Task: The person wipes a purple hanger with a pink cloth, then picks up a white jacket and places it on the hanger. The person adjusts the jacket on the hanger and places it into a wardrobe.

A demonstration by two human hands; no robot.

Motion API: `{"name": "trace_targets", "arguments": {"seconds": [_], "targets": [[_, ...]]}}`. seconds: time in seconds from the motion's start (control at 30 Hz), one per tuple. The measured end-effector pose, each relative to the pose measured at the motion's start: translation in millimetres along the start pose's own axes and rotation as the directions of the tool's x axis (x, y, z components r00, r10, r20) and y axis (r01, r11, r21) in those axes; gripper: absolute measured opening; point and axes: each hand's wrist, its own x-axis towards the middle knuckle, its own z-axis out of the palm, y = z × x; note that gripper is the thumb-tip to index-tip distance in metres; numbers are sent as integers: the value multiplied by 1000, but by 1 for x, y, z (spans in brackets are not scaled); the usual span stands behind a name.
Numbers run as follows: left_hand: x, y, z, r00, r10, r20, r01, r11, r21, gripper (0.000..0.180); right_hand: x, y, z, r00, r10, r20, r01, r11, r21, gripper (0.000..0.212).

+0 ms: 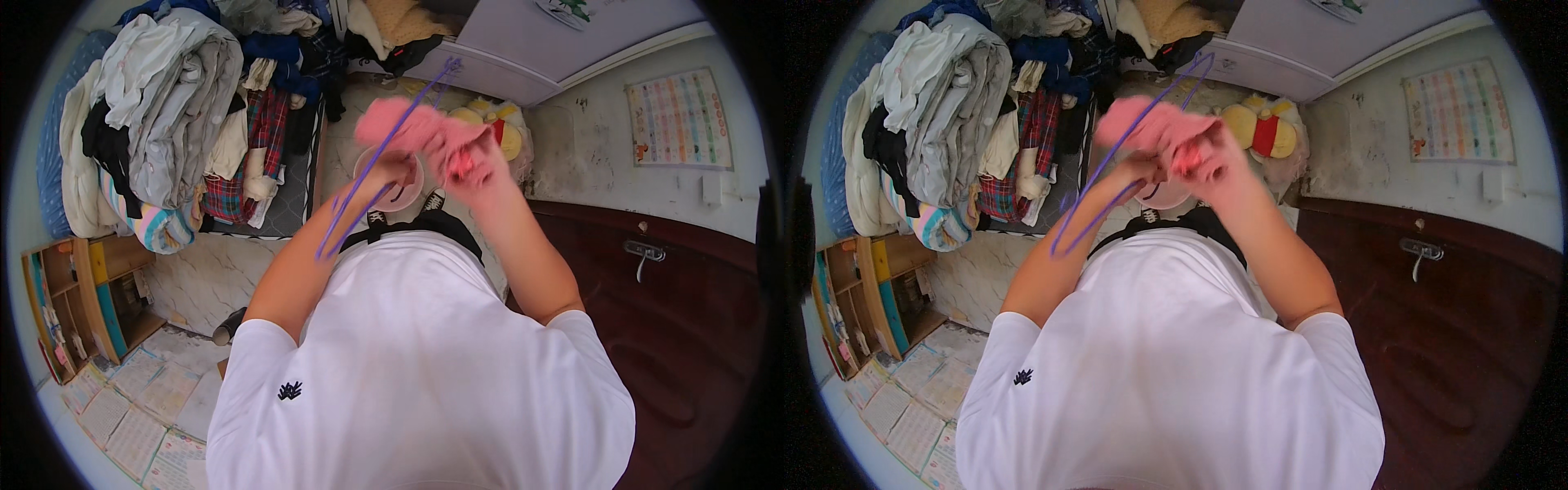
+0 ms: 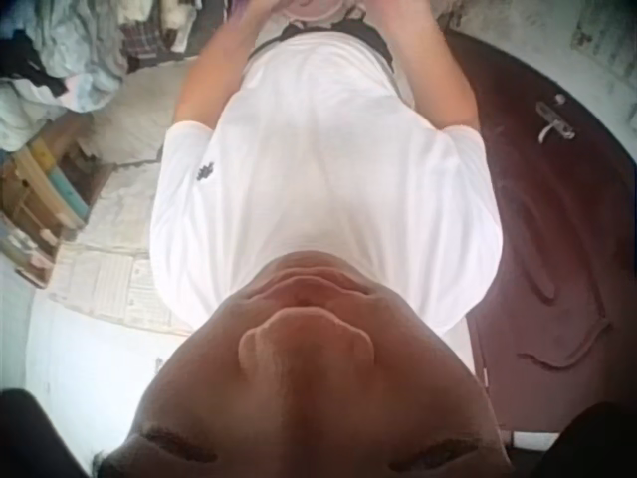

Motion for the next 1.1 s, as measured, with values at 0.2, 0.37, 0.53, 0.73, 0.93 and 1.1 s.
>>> {"name": "trace_targets", "arguments": {"seconds": [0.2, 0.37, 0.53, 0.73, 0.93, 1.1], "targets": [[-50, 35, 44, 996, -79, 28, 78, 997, 15, 16, 11, -100, 6, 970, -226, 85, 206, 958, 198, 28], [-30, 35, 30, 986, -102, -132, 112, 991, 69, 24, -8, -16, 10, 996, 53, 74, -67, 977, 204, 27], [-24, 26, -5, 971, -53, -233, 58, 998, 17, 24, -48, 75, 34, 972, 123, -199, -211, 828, -519, 50], [-36, 19, 23, 987, -33, -156, 31, 999, -17, 25, -5, 6, -41, 981, 192, -18, -191, 981, 42, 45], [-65, 5, 11, 990, -137, 41, 130, 982, 135, 20, 3, -75, -11, 982, -181, 50, 163, 956, 245, 27], [-49, -4, 4, 999, 7, 41, -8, 999, 33, 19, -3, 4, -14, 983, 124, 132, -148, 970, 191, 38]]}}
